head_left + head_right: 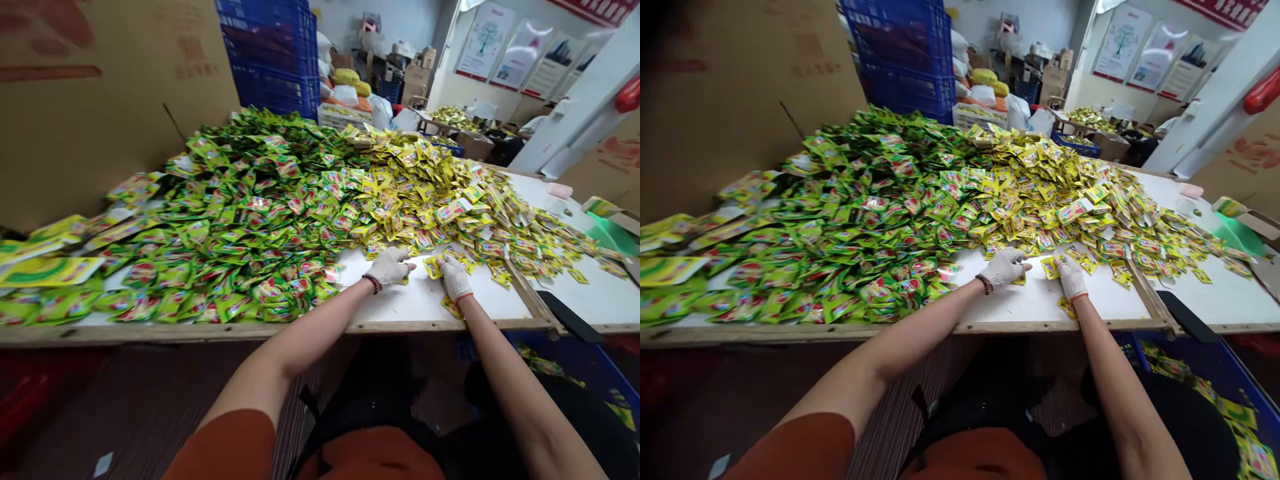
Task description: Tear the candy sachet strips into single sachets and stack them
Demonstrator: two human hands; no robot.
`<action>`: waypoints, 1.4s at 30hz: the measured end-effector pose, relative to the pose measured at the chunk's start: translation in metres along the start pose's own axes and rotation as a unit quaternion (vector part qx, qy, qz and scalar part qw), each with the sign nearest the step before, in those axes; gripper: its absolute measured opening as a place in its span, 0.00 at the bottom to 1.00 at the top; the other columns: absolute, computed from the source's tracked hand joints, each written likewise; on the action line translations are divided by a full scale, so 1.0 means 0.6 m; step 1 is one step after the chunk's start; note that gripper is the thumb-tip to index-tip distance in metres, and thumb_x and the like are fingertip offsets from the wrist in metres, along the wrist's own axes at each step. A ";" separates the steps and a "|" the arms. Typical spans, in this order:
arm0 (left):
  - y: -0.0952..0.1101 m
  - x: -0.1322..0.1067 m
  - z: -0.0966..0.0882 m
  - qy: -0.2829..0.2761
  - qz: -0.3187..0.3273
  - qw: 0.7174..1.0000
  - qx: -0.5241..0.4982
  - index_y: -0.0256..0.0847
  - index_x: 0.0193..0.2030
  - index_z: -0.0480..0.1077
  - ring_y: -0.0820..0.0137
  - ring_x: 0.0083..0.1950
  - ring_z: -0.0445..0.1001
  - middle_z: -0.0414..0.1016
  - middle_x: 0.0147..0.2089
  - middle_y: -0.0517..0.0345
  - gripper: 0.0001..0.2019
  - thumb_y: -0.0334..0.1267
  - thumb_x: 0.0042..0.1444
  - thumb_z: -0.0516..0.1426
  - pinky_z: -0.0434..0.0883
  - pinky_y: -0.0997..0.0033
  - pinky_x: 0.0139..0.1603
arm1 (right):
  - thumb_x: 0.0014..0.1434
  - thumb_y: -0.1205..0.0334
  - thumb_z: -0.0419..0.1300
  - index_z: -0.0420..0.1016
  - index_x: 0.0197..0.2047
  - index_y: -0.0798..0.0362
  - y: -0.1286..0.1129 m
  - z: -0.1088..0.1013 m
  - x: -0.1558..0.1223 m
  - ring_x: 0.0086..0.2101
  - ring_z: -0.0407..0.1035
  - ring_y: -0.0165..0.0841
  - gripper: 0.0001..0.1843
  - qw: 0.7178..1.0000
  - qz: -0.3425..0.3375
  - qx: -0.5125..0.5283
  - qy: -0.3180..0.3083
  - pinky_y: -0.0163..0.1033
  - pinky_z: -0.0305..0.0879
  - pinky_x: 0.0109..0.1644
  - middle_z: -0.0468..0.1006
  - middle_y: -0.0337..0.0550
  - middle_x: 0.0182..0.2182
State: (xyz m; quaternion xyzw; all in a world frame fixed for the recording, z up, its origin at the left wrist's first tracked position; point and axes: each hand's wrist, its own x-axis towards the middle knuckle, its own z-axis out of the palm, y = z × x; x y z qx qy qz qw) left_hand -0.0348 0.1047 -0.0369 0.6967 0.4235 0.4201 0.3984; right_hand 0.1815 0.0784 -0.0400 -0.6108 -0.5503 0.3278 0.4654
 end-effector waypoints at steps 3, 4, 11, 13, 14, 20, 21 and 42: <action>0.016 -0.012 -0.013 0.040 0.045 0.995 0.076 0.41 0.39 0.77 0.59 0.52 0.71 0.76 0.45 0.52 0.12 0.40 0.47 0.65 0.67 0.61 0.57 | 0.54 0.43 0.57 0.65 0.33 0.50 -0.005 0.001 -0.002 0.24 0.66 0.31 0.17 1.000 0.007 -0.025 0.005 0.35 0.63 0.27 0.73 0.37 0.25; 0.020 -0.017 -0.019 0.053 0.051 0.993 0.097 0.41 0.40 0.77 0.59 0.53 0.70 0.75 0.46 0.51 0.10 0.39 0.49 0.64 0.66 0.61 0.58 | 0.55 0.44 0.57 0.65 0.32 0.49 -0.008 0.002 -0.003 0.21 0.65 0.30 0.17 0.999 0.013 -0.036 0.005 0.35 0.61 0.25 0.72 0.36 0.24; 0.017 -0.038 -0.135 0.163 -0.004 0.963 0.214 0.40 0.44 0.75 0.52 0.61 0.63 0.71 0.54 0.43 0.14 0.29 0.50 0.56 0.59 0.54 0.63 | 0.57 0.54 0.58 0.66 0.38 0.49 -0.020 0.007 -0.005 0.17 0.63 0.29 0.10 0.997 0.029 -0.068 -0.003 0.34 0.57 0.20 0.69 0.34 0.21; 0.014 -0.034 -0.177 0.186 -0.042 0.956 0.224 0.39 0.41 0.75 0.47 0.61 0.62 0.72 0.52 0.40 0.15 0.28 0.44 0.60 0.58 0.51 0.62 | 0.56 0.56 0.58 0.68 0.40 0.50 -0.020 0.009 -0.004 0.20 0.65 0.29 0.10 0.998 0.019 -0.058 -0.009 0.34 0.60 0.21 0.73 0.38 0.25; 0.014 -0.031 -0.194 0.192 -0.060 0.955 0.220 0.39 0.36 0.75 0.45 0.60 0.63 0.73 0.47 0.40 0.12 0.28 0.42 0.61 0.59 0.50 0.60 | 0.55 0.57 0.59 0.68 0.40 0.51 -0.019 0.011 -0.004 0.21 0.66 0.29 0.10 0.999 0.012 -0.052 -0.012 0.33 0.62 0.21 0.75 0.39 0.28; 0.034 -0.023 -0.213 0.227 -0.082 0.964 0.109 0.42 0.24 0.66 0.54 0.49 0.71 0.71 0.29 0.53 0.07 0.32 0.40 0.61 0.65 0.59 0.52 | 0.51 0.57 0.62 0.72 0.39 0.55 -0.014 0.024 -0.003 0.22 0.67 0.28 0.13 0.999 -0.023 -0.003 -0.041 0.32 0.66 0.22 0.77 0.40 0.29; 0.037 -0.027 -0.202 0.230 -0.080 0.967 0.075 0.42 0.25 0.66 0.57 0.46 0.72 0.70 0.29 0.55 0.07 0.35 0.42 0.61 0.67 0.62 0.49 | 0.51 0.56 0.62 0.73 0.38 0.55 -0.015 0.026 -0.003 0.22 0.67 0.28 0.13 0.999 -0.027 0.004 -0.045 0.32 0.66 0.22 0.77 0.40 0.28; 0.049 -0.072 0.005 0.033 -0.204 0.903 -0.377 0.37 0.39 0.71 0.66 0.39 0.80 0.79 0.40 0.53 0.23 0.40 0.35 0.71 0.80 0.64 0.41 | 0.46 0.37 0.64 0.66 0.32 0.51 -0.059 0.071 -0.055 0.21 0.61 0.27 0.25 0.995 -0.014 0.093 -0.038 0.34 0.61 0.25 0.69 0.34 0.20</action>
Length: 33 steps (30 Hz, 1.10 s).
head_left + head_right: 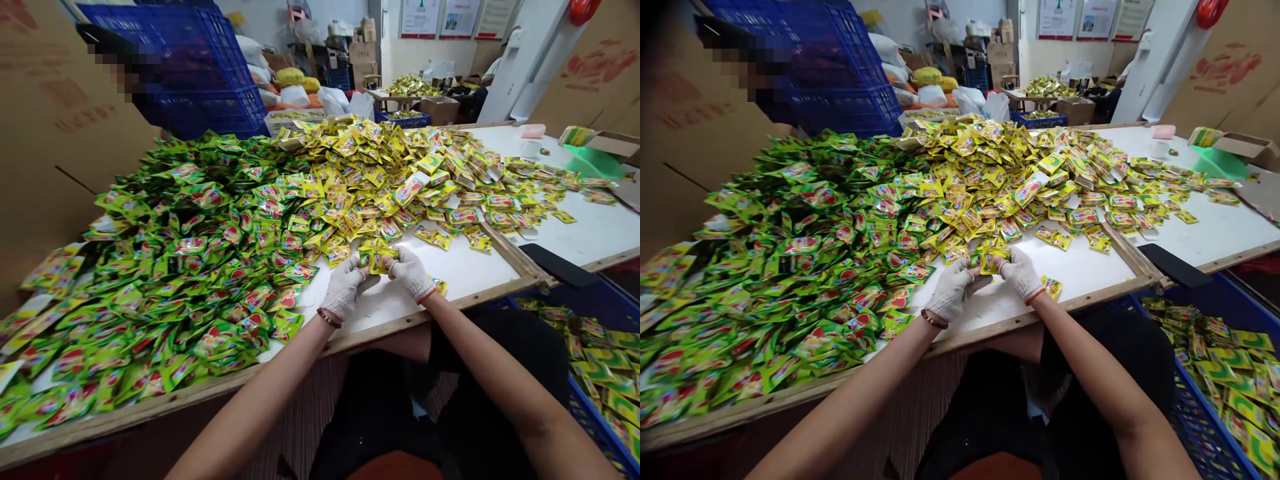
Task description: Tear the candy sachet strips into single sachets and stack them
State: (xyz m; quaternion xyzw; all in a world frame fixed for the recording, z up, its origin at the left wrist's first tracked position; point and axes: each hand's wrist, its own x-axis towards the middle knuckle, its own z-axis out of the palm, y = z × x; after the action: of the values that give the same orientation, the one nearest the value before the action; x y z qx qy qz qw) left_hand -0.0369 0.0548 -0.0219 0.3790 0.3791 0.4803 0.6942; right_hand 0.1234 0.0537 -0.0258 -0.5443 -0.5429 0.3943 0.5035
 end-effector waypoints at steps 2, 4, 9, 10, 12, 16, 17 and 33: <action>0.004 -0.008 -0.002 -0.029 -0.015 0.999 -0.002 0.38 0.42 0.72 0.64 0.42 0.80 0.80 0.42 0.51 0.23 0.43 0.38 0.70 0.79 0.61 0.44 | 0.47 0.37 0.64 0.66 0.31 0.51 0.000 0.000 -0.003 0.21 0.60 0.27 0.25 1.000 -0.005 -0.013 -0.019 0.34 0.60 0.25 0.67 0.34 0.19; 0.008 -0.010 -0.007 -0.038 -0.029 0.999 0.006 0.38 0.43 0.72 0.63 0.42 0.80 0.80 0.42 0.50 0.23 0.45 0.42 0.69 0.80 0.60 0.43 | 0.48 0.39 0.64 0.68 0.31 0.52 0.002 -0.003 -0.008 0.22 0.60 0.27 0.24 0.998 -0.015 -0.016 -0.050 0.34 0.59 0.26 0.68 0.34 0.19; 0.006 -0.007 -0.014 -0.023 -0.050 0.998 0.023 0.36 0.41 0.73 0.62 0.39 0.80 0.80 0.40 0.49 0.24 0.48 0.41 0.70 0.80 0.60 0.39 | 0.54 0.46 0.62 0.71 0.34 0.53 0.006 -0.011 -0.018 0.25 0.61 0.28 0.17 0.995 -0.042 -0.069 -0.062 0.34 0.58 0.29 0.71 0.36 0.24; 0.004 -0.007 -0.015 -0.027 -0.047 0.998 0.029 0.36 0.42 0.73 0.63 0.39 0.80 0.80 0.40 0.49 0.24 0.49 0.42 0.70 0.80 0.61 0.39 | 0.55 0.48 0.62 0.71 0.33 0.53 0.006 -0.012 -0.019 0.26 0.62 0.29 0.16 0.994 -0.048 -0.086 -0.055 0.34 0.59 0.30 0.71 0.36 0.24; 0.001 -0.006 -0.019 -0.033 -0.034 0.997 0.059 0.36 0.43 0.75 0.65 0.39 0.79 0.80 0.40 0.50 0.25 0.50 0.42 0.70 0.79 0.63 0.40 | 0.54 0.50 0.62 0.70 0.31 0.53 0.006 -0.012 -0.020 0.28 0.63 0.30 0.14 0.991 -0.061 -0.112 -0.051 0.34 0.59 0.31 0.71 0.37 0.25; -0.004 -0.005 -0.029 -0.028 -0.014 0.989 0.146 0.36 0.39 0.76 0.66 0.37 0.77 0.79 0.37 0.53 0.22 0.49 0.42 0.69 0.77 0.65 0.39 | 0.54 0.52 0.62 0.68 0.29 0.52 0.008 -0.009 -0.019 0.28 0.61 0.30 0.13 0.989 -0.056 -0.121 -0.071 0.34 0.58 0.32 0.69 0.36 0.24; -0.003 -0.005 -0.031 -0.026 -0.006 0.985 0.172 0.36 0.38 0.76 0.66 0.36 0.76 0.79 0.36 0.53 0.21 0.49 0.43 0.69 0.76 0.66 0.38 | 0.54 0.52 0.62 0.67 0.29 0.52 0.009 -0.007 -0.018 0.27 0.60 0.30 0.13 0.989 -0.049 -0.120 -0.076 0.34 0.57 0.31 0.68 0.35 0.24; -0.017 -0.006 -0.011 -0.021 0.030 0.954 0.299 0.42 0.43 0.65 0.71 0.28 0.72 0.75 0.34 0.59 0.13 0.43 0.52 0.59 0.69 0.71 0.28 | 0.53 0.63 0.55 0.73 0.39 0.53 -0.018 -0.082 0.094 0.34 0.70 0.35 0.10 0.983 -0.040 -0.179 0.015 0.37 0.67 0.38 0.78 0.43 0.33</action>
State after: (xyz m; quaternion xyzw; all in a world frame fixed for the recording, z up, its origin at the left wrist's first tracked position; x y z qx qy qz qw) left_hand -0.0397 0.0498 -0.0332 0.5901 0.4793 0.3576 0.5424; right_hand 0.1752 0.1024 0.0005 -0.6095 -0.6183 0.2622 0.4212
